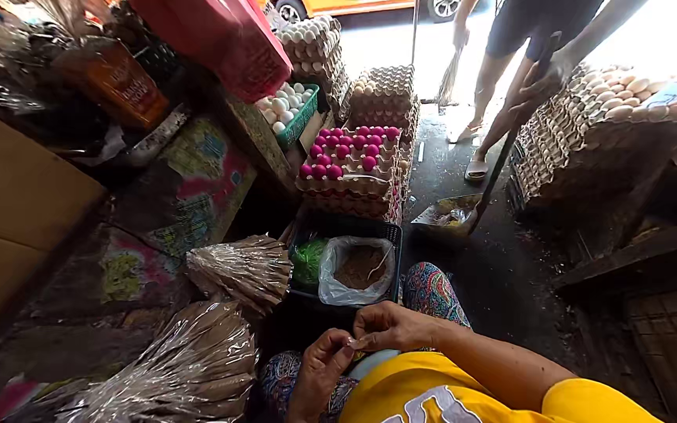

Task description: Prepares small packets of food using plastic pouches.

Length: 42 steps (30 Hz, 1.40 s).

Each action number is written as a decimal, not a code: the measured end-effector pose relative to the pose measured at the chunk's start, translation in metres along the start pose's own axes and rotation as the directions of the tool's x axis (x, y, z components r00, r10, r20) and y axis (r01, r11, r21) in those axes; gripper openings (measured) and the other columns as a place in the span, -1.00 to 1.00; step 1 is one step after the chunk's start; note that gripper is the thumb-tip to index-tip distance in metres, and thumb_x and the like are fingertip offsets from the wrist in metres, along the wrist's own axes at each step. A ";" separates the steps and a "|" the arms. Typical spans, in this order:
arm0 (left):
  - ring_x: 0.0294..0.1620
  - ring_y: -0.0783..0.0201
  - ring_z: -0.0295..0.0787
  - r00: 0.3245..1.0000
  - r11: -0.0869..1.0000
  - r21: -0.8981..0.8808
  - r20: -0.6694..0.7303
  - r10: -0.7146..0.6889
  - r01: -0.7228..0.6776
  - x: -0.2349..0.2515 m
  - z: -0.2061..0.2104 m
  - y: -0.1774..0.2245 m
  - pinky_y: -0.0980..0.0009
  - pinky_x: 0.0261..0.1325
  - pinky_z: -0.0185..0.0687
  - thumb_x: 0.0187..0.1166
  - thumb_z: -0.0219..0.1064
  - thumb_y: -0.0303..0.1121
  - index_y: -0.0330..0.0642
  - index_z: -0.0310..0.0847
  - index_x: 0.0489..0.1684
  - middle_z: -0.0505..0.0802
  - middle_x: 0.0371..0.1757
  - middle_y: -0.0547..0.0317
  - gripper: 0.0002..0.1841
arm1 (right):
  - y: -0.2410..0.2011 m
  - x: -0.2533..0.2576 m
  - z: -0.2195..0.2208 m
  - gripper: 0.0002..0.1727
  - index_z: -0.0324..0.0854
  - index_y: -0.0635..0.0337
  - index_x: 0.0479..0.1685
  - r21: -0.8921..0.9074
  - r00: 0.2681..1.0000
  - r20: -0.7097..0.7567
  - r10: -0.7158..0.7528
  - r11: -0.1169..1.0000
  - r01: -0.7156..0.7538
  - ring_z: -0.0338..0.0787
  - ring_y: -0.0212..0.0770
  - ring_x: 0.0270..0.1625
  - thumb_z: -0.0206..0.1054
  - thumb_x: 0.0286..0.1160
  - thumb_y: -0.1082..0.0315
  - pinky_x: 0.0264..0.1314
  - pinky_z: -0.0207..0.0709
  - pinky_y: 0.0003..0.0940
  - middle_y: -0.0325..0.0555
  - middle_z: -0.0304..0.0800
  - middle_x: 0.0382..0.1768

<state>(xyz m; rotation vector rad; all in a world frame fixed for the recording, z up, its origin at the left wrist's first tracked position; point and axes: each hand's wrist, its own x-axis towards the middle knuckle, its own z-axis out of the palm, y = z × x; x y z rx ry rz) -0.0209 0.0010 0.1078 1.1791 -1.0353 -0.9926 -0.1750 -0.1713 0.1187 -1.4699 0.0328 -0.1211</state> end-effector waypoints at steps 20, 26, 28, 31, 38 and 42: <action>-0.13 0.53 0.80 0.915 0.986 0.126 -0.373 0.153 -0.113 -0.030 0.015 -0.002 0.56 0.03 0.75 0.52 0.32 -0.56 -0.15 0.70 -0.07 0.86 -0.15 0.40 -0.85 | -0.004 0.003 0.036 -0.80 0.74 0.44 -0.12 -0.466 0.957 0.049 -0.286 0.841 0.275 0.78 -0.20 -0.12 0.34 0.59 0.41 0.02 0.63 -0.35 0.12 0.80 -0.19; -0.12 0.53 0.79 0.922 0.992 0.062 -0.365 0.125 -0.110 -0.037 0.006 -0.003 0.56 0.03 0.76 0.53 0.26 -0.61 -0.16 0.69 -0.05 0.86 -0.14 0.40 -0.81 | 0.000 0.015 0.041 -0.75 0.67 0.45 0.00 -0.405 0.958 0.015 -0.287 0.874 0.269 0.75 -0.33 -0.18 0.28 0.68 0.36 -0.05 0.63 -0.48 0.08 0.78 -0.17; -0.14 0.52 0.80 0.921 0.994 0.041 -0.374 0.107 -0.099 -0.035 0.005 -0.004 0.56 0.00 0.77 0.51 0.24 -0.64 -0.17 0.68 -0.05 0.86 -0.15 0.38 -0.79 | 0.002 0.019 0.043 -0.75 0.67 0.44 0.01 -0.405 0.958 -0.002 -0.287 0.876 0.262 0.73 -0.35 -0.21 0.26 0.69 0.36 -0.09 0.61 -0.49 0.06 0.77 -0.19; -0.16 0.52 0.80 0.918 0.996 0.016 -0.388 0.084 -0.085 -0.029 0.005 -0.004 0.55 -0.01 0.77 0.48 0.25 -0.67 -0.20 0.65 -0.04 0.85 -0.17 0.36 -0.78 | 0.005 0.019 0.043 -0.75 0.65 0.45 0.03 -0.409 0.957 -0.031 -0.290 0.877 0.252 0.75 -0.34 -0.19 0.25 0.70 0.37 -0.05 0.62 -0.48 0.07 0.78 -0.19; -0.24 0.47 0.79 0.929 0.999 -0.015 -0.367 0.042 -0.051 -0.017 0.008 -0.001 0.50 -0.07 0.78 0.46 0.28 -0.65 -0.18 0.56 -0.09 0.81 -0.26 0.35 -0.81 | 0.005 0.016 0.034 -0.70 0.64 0.43 0.22 -0.448 0.947 -0.066 -0.314 0.858 0.253 0.78 -0.28 -0.11 0.26 0.69 0.39 0.06 0.67 -0.41 0.12 0.80 -0.08; -0.26 0.47 0.80 0.939 0.993 -0.115 -0.341 -0.038 -0.002 -0.018 0.012 0.000 0.49 -0.12 0.79 0.45 0.32 -0.63 -0.17 0.54 -0.06 0.83 -0.26 0.33 -0.79 | 0.001 0.016 0.031 -0.72 0.71 0.42 0.18 -0.502 0.939 0.016 -0.344 0.809 0.305 0.81 -0.13 -0.01 0.28 0.68 0.41 0.16 0.68 -0.30 0.19 0.80 -0.04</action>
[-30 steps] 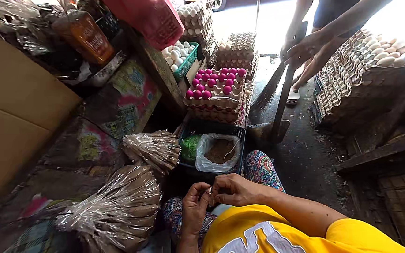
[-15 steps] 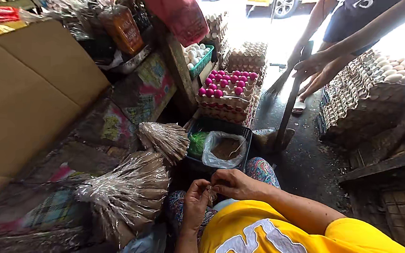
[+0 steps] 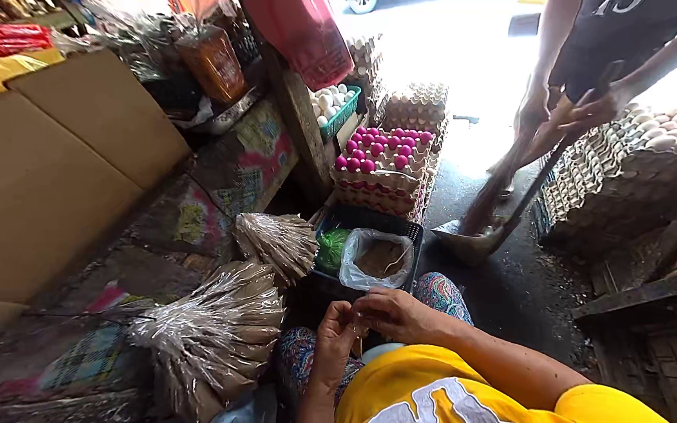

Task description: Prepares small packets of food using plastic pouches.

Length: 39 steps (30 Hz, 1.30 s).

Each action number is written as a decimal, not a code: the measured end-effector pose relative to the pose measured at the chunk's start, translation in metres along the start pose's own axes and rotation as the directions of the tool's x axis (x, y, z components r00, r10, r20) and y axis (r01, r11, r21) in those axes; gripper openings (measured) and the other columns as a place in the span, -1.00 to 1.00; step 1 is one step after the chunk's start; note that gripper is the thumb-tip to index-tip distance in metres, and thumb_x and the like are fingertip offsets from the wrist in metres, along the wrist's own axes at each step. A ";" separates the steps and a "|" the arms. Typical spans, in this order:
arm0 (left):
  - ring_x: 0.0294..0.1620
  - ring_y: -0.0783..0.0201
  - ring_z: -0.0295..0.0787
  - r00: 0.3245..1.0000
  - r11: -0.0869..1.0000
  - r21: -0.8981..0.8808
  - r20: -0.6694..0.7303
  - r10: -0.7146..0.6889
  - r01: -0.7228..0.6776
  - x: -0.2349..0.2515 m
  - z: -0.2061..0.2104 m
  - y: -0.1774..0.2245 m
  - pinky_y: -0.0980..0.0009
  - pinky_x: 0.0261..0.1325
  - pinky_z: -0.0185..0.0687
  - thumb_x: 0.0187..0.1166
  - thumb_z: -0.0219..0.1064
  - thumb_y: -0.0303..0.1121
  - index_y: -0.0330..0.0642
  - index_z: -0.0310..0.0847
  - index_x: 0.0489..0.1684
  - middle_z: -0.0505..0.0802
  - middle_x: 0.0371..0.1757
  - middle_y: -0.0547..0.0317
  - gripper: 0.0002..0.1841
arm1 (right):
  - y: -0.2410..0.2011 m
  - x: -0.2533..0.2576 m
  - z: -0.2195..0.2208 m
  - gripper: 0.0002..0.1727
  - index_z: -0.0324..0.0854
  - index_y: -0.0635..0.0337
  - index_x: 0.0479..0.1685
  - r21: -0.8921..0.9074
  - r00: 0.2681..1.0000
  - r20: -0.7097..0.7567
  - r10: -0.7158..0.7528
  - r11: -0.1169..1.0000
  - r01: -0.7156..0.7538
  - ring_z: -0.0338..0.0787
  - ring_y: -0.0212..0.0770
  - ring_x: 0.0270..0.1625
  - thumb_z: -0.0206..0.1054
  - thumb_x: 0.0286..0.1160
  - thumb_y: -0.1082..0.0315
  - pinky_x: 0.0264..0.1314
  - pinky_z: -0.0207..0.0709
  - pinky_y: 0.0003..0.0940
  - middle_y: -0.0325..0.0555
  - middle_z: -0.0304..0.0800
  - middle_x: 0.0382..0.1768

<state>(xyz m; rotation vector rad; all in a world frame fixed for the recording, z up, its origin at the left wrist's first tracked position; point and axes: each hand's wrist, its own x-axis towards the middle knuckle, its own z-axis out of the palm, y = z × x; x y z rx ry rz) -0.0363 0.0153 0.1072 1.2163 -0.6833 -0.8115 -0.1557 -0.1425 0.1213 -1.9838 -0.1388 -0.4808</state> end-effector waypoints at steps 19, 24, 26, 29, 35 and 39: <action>-0.26 0.51 0.78 0.977 0.986 0.126 0.168 -0.131 0.110 -0.013 0.000 0.005 0.49 -0.11 0.79 0.45 0.34 -0.64 -0.17 0.57 -0.15 0.80 -0.24 0.40 -0.83 | -0.008 -0.010 -0.011 -0.79 0.68 0.39 -0.04 -0.041 0.975 0.212 0.063 0.998 -0.056 0.76 -0.13 -0.08 0.37 0.61 0.36 0.07 0.64 -0.25 0.13 0.75 -0.11; -0.14 0.48 0.77 0.950 0.981 0.108 0.255 -0.182 0.160 -0.013 0.000 0.009 0.41 0.04 0.77 0.53 0.28 -0.57 -0.19 0.54 -0.10 0.78 -0.14 0.37 -0.88 | -0.012 -0.016 -0.016 -0.78 0.67 0.37 -0.06 -0.014 0.957 0.217 0.192 0.981 -0.194 0.72 -0.34 -0.18 0.23 0.71 0.35 -0.02 0.63 -0.41 -0.02 0.75 -0.20; -0.06 0.45 0.79 0.949 0.981 -0.043 0.264 -0.169 0.187 -0.014 -0.003 0.002 0.38 0.13 0.76 0.56 0.30 -0.55 -0.08 0.60 -0.16 0.81 -0.10 0.37 -0.89 | -0.004 -0.022 -0.013 -0.79 0.63 0.30 -0.10 0.017 0.958 0.162 0.236 0.970 -0.241 0.68 -0.43 -0.29 0.20 0.73 0.32 -0.15 0.61 -0.48 -0.13 0.71 -0.30; -0.08 0.41 0.81 0.959 0.954 -0.200 0.221 -0.178 0.224 -0.015 -0.001 0.000 0.40 0.10 0.78 0.54 0.34 -0.55 -0.01 0.61 -0.31 0.83 -0.11 0.33 -0.85 | -0.004 -0.026 -0.012 -0.82 0.58 0.26 -0.09 0.158 0.925 0.041 0.379 0.911 -0.380 0.73 -0.43 -0.35 0.18 0.73 0.32 -0.23 0.69 -0.46 -0.19 0.71 -0.34; -0.16 0.37 0.80 0.969 0.943 -0.224 0.094 -0.230 0.246 -0.012 0.003 0.001 0.39 0.04 0.78 0.51 0.29 -0.65 -0.11 0.54 -0.27 0.81 -0.19 0.23 -0.83 | -0.007 -0.024 -0.015 -0.56 0.52 0.16 0.40 0.122 0.942 0.029 0.335 0.934 -0.336 0.75 -0.43 -0.19 0.33 0.62 0.19 -0.16 0.70 -0.47 -0.21 0.73 -0.03; -0.16 0.40 0.83 0.975 0.957 -0.200 0.113 -0.192 0.211 -0.008 0.006 0.003 0.41 0.07 0.78 0.50 0.31 -0.65 -0.11 0.57 -0.23 0.85 -0.22 0.28 -0.83 | -0.007 -0.013 -0.010 -0.52 0.58 0.26 0.33 0.063 0.890 0.045 0.453 0.888 -0.455 0.73 -0.44 -0.28 0.31 0.66 0.07 -0.16 0.66 -0.43 -0.21 0.76 -0.25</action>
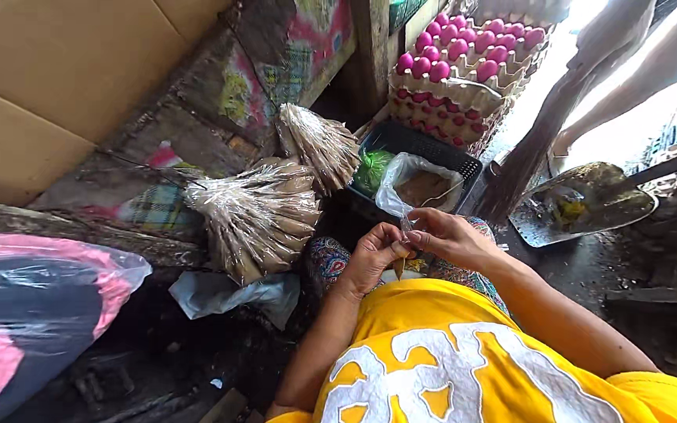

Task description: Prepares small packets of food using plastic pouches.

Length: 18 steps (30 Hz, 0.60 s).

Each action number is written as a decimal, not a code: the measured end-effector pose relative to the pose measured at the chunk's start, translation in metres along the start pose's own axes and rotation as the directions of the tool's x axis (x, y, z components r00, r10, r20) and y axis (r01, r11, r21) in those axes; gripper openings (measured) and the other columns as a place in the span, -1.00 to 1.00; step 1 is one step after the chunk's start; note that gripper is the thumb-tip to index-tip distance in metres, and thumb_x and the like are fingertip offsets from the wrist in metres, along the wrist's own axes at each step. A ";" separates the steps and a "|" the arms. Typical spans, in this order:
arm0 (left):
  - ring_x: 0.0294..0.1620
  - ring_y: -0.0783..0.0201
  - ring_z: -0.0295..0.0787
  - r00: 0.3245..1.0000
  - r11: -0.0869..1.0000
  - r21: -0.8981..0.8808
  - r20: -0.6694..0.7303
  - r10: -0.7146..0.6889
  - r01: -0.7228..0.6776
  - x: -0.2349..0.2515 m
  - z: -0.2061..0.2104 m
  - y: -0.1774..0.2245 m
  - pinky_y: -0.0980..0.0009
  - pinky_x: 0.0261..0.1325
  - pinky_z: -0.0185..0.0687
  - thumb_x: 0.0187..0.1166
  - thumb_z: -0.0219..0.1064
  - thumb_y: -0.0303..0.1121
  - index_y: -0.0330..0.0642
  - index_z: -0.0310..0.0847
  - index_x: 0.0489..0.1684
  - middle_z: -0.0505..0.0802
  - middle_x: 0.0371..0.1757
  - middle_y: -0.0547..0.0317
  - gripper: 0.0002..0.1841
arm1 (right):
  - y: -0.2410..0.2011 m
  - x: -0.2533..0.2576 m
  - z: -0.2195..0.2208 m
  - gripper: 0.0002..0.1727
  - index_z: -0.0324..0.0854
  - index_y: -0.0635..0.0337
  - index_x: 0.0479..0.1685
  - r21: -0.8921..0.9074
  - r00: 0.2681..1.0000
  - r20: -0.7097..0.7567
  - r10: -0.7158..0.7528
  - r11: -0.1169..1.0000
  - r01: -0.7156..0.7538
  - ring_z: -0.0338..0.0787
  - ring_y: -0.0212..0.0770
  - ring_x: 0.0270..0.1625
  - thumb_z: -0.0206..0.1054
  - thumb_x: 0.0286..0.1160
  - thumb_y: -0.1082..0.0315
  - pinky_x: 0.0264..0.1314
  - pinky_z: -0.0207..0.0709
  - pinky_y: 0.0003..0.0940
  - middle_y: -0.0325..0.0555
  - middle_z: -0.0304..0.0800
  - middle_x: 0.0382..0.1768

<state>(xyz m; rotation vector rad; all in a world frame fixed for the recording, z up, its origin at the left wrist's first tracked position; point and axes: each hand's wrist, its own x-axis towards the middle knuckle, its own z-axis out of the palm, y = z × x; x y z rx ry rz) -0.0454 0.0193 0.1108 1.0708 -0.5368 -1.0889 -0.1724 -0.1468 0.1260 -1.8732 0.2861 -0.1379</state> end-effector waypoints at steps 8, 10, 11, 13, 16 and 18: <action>-0.09 0.41 0.82 0.994 0.987 0.118 -0.004 0.112 -0.110 0.006 0.001 -0.001 0.38 0.14 0.78 0.51 0.37 -0.63 -0.21 0.57 -0.11 0.82 -0.16 0.27 -0.85 | 0.006 0.010 0.010 -0.88 0.70 0.09 -0.10 0.352 0.992 -0.110 0.054 0.936 -0.012 0.68 -0.52 -0.41 0.30 0.68 0.28 -0.33 0.56 -0.62 -0.36 0.78 -0.38; -0.08 0.41 0.82 0.993 0.981 0.157 -0.022 0.116 -0.111 0.006 0.003 0.000 0.39 0.13 0.78 0.50 0.38 -0.63 -0.26 0.55 -0.06 0.83 -0.13 0.24 -0.82 | 0.009 0.009 0.010 -0.87 0.73 0.07 -0.14 0.396 0.992 -0.123 0.037 0.918 0.014 0.68 -0.52 -0.42 0.29 0.68 0.29 -0.34 0.54 -0.62 -0.35 0.80 -0.38; -0.07 0.40 0.83 0.993 0.979 0.175 -0.026 0.114 -0.108 0.005 0.004 0.001 0.39 0.15 0.79 0.50 0.39 -0.63 -0.29 0.53 0.00 0.83 -0.10 0.22 -0.78 | 0.011 0.008 0.010 -0.85 0.76 0.08 -0.16 0.404 0.990 -0.140 0.019 0.914 0.040 0.68 -0.53 -0.41 0.29 0.68 0.30 -0.33 0.55 -0.62 -0.35 0.81 -0.36; 0.01 0.35 0.84 0.996 0.975 0.210 -0.018 0.082 -0.077 0.005 0.003 0.004 0.36 0.21 0.78 0.52 0.38 -0.60 -0.38 0.47 0.21 0.83 0.03 0.13 -0.67 | 0.014 0.008 0.010 -0.85 0.78 0.08 -0.19 0.376 0.980 -0.192 -0.044 0.920 0.114 0.69 -0.54 -0.36 0.30 0.66 0.32 -0.29 0.58 -0.63 -0.37 0.81 -0.32; 0.04 0.35 0.84 1.000 0.972 0.234 0.009 0.017 -0.019 0.001 0.001 0.006 0.38 0.22 0.78 0.58 0.35 -0.56 -0.45 0.45 0.37 0.84 0.09 0.10 -0.60 | 0.013 0.007 0.009 -0.86 0.82 0.11 -0.19 0.260 0.963 -0.220 -0.156 0.942 0.212 0.73 -0.50 -0.24 0.35 0.61 0.33 -0.16 0.66 -0.59 -0.34 0.78 -0.22; -0.01 0.38 0.86 0.999 0.967 0.253 0.046 0.000 -0.012 -0.001 0.000 0.007 0.41 0.18 0.80 0.63 0.31 -0.56 -0.46 0.52 0.34 0.88 0.03 0.15 -0.66 | 0.009 0.008 0.007 -0.87 0.84 0.14 -0.20 0.166 0.945 -0.219 -0.244 0.945 0.282 0.75 -0.48 -0.16 0.38 0.58 0.36 -0.09 0.68 -0.58 -0.31 0.77 -0.20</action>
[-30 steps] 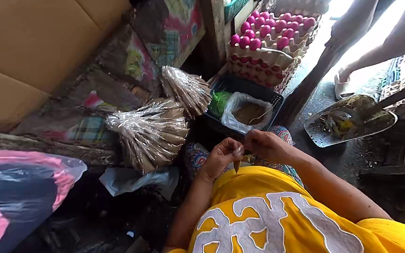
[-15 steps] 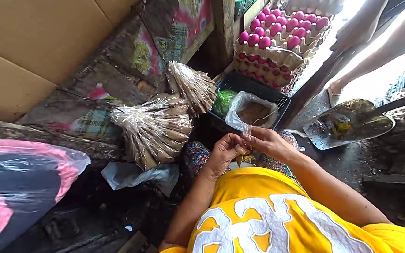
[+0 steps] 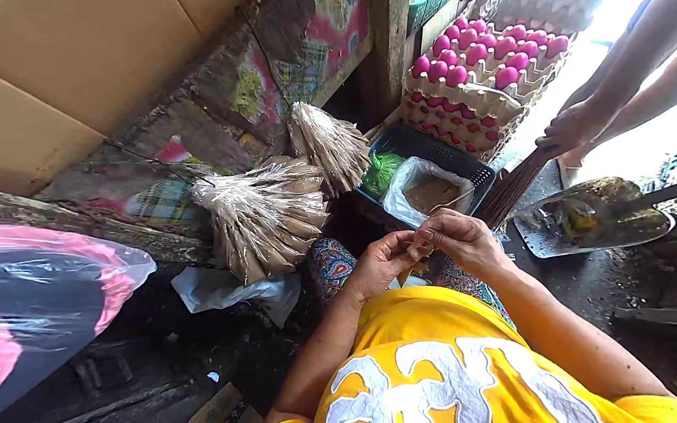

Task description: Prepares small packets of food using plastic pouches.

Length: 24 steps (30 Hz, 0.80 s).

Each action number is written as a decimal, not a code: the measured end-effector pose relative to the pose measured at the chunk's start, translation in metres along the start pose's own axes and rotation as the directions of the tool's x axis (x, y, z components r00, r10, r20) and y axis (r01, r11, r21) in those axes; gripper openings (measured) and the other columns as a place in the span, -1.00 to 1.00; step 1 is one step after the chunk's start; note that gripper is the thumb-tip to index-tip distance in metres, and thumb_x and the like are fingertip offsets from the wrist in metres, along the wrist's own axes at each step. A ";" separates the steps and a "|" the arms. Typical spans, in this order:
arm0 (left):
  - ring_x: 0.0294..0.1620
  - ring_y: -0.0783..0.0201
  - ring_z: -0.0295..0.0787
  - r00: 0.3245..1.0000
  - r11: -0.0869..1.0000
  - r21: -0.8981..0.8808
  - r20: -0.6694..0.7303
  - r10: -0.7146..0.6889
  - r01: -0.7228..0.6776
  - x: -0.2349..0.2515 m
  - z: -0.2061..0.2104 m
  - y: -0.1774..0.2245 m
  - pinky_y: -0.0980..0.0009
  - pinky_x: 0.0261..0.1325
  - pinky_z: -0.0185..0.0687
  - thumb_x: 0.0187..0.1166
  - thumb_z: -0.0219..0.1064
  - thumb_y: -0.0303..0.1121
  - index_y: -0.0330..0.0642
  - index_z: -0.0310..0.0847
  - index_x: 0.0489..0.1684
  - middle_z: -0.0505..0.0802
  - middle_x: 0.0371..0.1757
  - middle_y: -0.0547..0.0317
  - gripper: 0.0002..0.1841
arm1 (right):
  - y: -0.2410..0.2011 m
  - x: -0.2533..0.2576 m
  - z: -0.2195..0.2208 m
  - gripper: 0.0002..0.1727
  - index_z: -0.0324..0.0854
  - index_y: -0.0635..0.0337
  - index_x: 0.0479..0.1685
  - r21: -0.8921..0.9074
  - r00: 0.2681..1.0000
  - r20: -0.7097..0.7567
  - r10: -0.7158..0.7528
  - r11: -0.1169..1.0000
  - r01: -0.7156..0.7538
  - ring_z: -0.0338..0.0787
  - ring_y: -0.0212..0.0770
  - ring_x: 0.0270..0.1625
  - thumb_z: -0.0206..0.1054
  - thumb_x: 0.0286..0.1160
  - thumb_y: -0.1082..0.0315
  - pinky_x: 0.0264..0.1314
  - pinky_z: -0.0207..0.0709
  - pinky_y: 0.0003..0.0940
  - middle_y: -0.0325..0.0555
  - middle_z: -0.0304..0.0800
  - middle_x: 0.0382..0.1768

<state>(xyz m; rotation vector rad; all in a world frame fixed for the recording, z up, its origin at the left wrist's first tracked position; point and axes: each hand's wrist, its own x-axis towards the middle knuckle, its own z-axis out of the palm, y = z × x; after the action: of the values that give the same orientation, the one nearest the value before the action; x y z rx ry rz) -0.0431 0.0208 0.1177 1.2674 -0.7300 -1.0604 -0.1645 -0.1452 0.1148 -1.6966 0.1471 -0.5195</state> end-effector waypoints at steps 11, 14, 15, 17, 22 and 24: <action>-0.04 0.45 0.81 0.963 0.990 -0.112 0.242 0.116 -0.091 0.002 -0.009 -0.011 0.44 0.12 0.73 0.77 0.00 -0.52 -0.35 0.56 0.32 0.88 0.02 0.28 -0.69 | -0.017 0.000 -0.013 -0.87 0.85 0.19 -0.22 -0.023 0.992 0.078 -0.101 0.994 0.103 0.78 -0.48 -0.17 0.39 0.57 0.39 -0.09 0.71 -0.61 -0.27 0.80 -0.22; -0.07 0.48 0.74 0.956 0.985 -0.149 0.266 0.123 -0.085 0.002 -0.011 -0.014 0.46 0.11 0.67 0.75 -0.17 -0.36 -0.30 0.52 0.33 0.81 -0.08 0.37 -0.59 | -0.018 0.001 -0.014 -0.87 0.84 0.18 -0.20 -0.040 0.992 0.058 -0.112 0.993 0.114 0.78 -0.48 -0.18 0.38 0.58 0.38 -0.10 0.71 -0.61 -0.29 0.81 -0.22; -0.04 0.48 0.73 0.951 0.982 -0.158 0.275 0.144 -0.103 0.003 -0.011 -0.016 0.45 0.15 0.66 0.78 -0.18 -0.22 -0.29 0.53 0.35 0.81 -0.06 0.38 -0.54 | -0.019 0.001 -0.014 -0.87 0.84 0.18 -0.20 -0.049 0.991 0.057 -0.122 0.991 0.125 0.77 -0.49 -0.18 0.38 0.58 0.38 -0.10 0.71 -0.61 -0.29 0.80 -0.21; -0.01 0.49 0.73 0.942 0.981 -0.121 0.285 0.180 -0.151 0.004 -0.012 -0.017 0.44 0.16 0.65 0.76 -0.09 0.26 -0.27 0.58 0.35 0.82 -0.05 0.39 -0.28 | -0.019 0.000 -0.014 -0.87 0.84 0.20 -0.19 -0.064 0.987 0.072 -0.144 0.987 0.149 0.80 -0.47 -0.18 0.39 0.58 0.38 -0.08 0.75 -0.59 -0.27 0.80 -0.20; -0.32 0.64 0.62 0.970 0.982 0.057 0.176 0.168 -0.180 0.004 0.010 -0.005 0.64 -0.18 0.55 0.81 0.11 -0.20 -0.21 0.57 -0.06 0.72 -0.35 0.48 -0.74 | -0.019 -0.003 -0.010 -0.87 0.85 0.20 -0.22 -0.108 0.981 0.100 -0.167 0.978 0.177 0.73 -0.54 -0.17 0.39 0.54 0.40 -0.09 0.64 -0.68 -0.30 0.77 -0.24; -0.44 0.68 0.49 0.968 0.975 0.083 0.159 0.193 -0.208 0.005 0.014 -0.008 0.70 -0.32 0.42 0.83 0.06 -0.32 -0.21 0.58 -0.17 0.64 -0.44 0.50 -0.77 | -0.019 -0.003 -0.011 -0.87 0.85 0.19 -0.22 -0.110 0.983 0.086 -0.162 0.979 0.171 0.72 -0.55 -0.20 0.38 0.56 0.39 -0.12 0.62 -0.70 -0.32 0.76 -0.26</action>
<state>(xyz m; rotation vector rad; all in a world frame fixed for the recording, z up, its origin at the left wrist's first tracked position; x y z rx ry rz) -0.0554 0.0109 0.1123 1.1778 -1.0151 -0.9695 -0.1754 -0.1499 0.1330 -1.8506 -0.0212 -0.5780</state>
